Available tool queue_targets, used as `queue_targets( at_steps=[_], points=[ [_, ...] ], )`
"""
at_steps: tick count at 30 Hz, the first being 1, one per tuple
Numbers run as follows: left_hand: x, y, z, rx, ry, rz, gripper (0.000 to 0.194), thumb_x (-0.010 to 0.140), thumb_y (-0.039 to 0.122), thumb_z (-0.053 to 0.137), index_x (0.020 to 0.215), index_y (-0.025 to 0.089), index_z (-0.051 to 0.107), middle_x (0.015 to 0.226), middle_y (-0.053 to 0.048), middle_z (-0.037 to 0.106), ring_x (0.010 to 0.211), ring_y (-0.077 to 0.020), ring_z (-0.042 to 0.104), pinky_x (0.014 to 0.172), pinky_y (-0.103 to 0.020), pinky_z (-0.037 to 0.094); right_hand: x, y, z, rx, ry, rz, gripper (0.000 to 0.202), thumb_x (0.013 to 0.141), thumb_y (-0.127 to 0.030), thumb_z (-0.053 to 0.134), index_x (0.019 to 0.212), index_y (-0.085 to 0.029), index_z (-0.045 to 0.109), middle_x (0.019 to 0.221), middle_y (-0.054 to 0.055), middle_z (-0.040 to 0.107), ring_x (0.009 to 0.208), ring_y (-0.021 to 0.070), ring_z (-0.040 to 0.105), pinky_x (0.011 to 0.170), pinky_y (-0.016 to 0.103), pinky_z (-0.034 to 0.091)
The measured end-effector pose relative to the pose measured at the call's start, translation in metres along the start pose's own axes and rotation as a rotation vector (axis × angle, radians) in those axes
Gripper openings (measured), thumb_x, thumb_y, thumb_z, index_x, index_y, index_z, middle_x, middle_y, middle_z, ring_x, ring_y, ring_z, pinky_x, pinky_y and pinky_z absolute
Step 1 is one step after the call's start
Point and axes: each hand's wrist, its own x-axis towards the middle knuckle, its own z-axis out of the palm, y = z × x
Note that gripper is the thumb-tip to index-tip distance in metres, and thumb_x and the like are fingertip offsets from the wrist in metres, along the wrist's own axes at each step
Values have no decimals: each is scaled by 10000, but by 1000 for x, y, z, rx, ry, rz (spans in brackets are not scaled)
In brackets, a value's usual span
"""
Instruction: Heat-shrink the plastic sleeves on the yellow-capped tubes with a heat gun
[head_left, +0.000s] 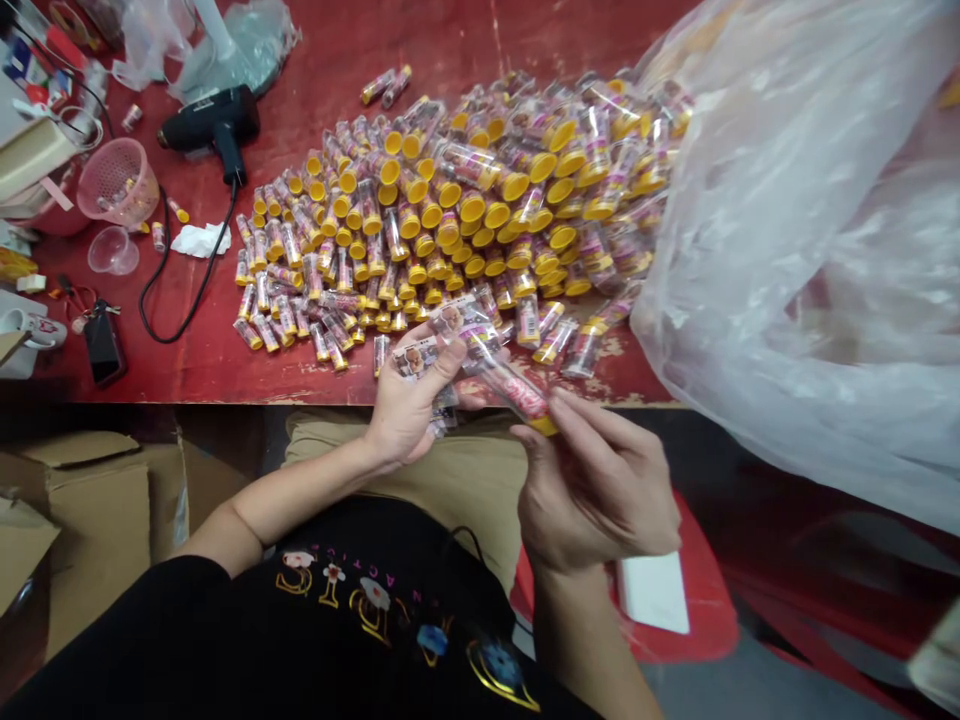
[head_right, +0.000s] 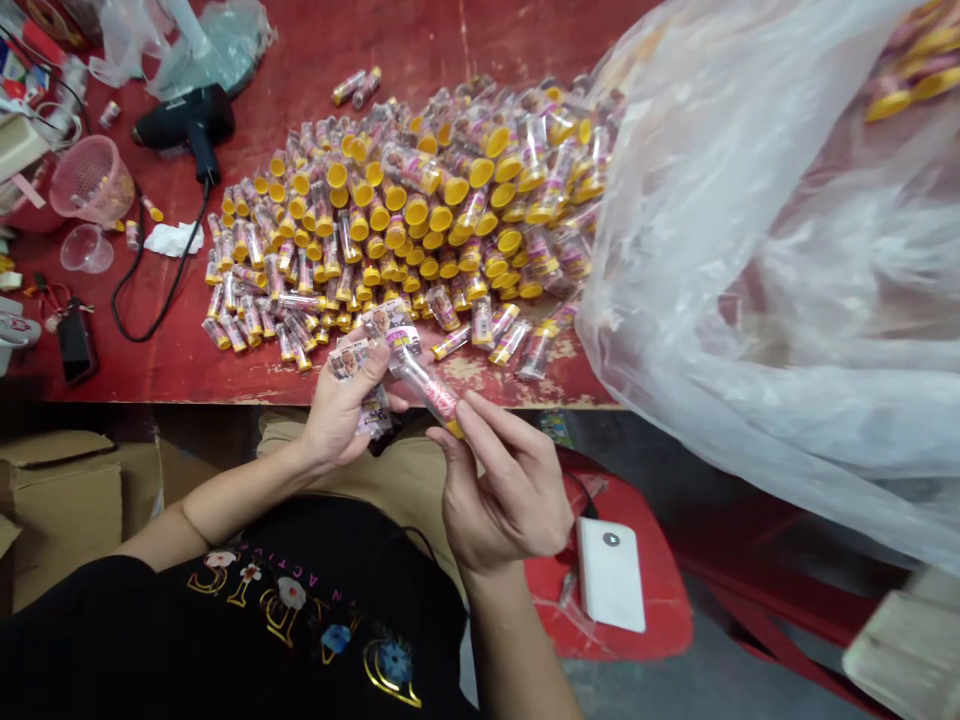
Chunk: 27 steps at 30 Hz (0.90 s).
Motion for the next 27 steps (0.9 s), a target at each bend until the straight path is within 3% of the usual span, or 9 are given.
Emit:
queue_targets(
  at_steps=[3, 8, 12, 15, 21, 27],
  points=[
    [-4, -3, 0, 27, 10, 25, 800, 701, 352, 936, 1401, 254, 561, 1165, -66, 749, 1005, -237, 763, 618, -189, 602, -3, 0, 0, -2, 48, -18, 511, 780, -103, 849, 1238, -310, 756, 1118, 44, 760, 873, 209, 743, 803, 353, 615],
    [-4, -8, -5, 61, -109, -18, 894, 643, 394, 961, 1423, 246, 548, 1152, -90, 761, 904, -215, 768, 573, -183, 573, -4, -4, 1, 161, -96, 286, 298, 903, -243, 748, 1200, -251, 772, 1097, 85, 741, 994, 245, 721, 851, 424, 619],
    [-7, -7, -11, 120, -180, -60, 945, 646, 360, 961, 1477, 277, 518, 1157, -87, 760, 863, -213, 762, 585, -213, 584, -1, -4, 4, 165, -98, 404, 354, 908, -267, 732, 1261, -283, 744, 1020, 63, 679, 893, 200, 688, 740, 371, 616],
    [-12, -6, -13, 143, -234, -57, 918, 659, 333, 951, 1476, 287, 537, 1147, -76, 758, 806, -190, 750, 577, -218, 588, 2, -3, 5, 136, -50, 393, 314, 879, -261, 771, 1191, -294, 779, 925, 37, 605, 803, 161, 623, 648, 309, 562],
    [-14, -5, -13, 211, -277, -25, 947, 674, 382, 942, 1510, 318, 501, 1121, -54, 759, 731, -142, 717, 554, -202, 576, 8, -4, 8, 29, 44, 348, 147, 849, -278, 812, 994, -271, 829, 817, 19, 560, 756, 143, 571, 665, 302, 519],
    [-10, -7, -12, 260, -303, -10, 979, 680, 421, 934, 1534, 350, 460, 1226, -62, 726, 737, -125, 708, 550, -193, 570, 10, -1, 12, 44, 107, 314, 222, 806, -207, 848, 1011, -292, 830, 806, 4, 561, 693, 110, 525, 609, 258, 469]
  ],
)
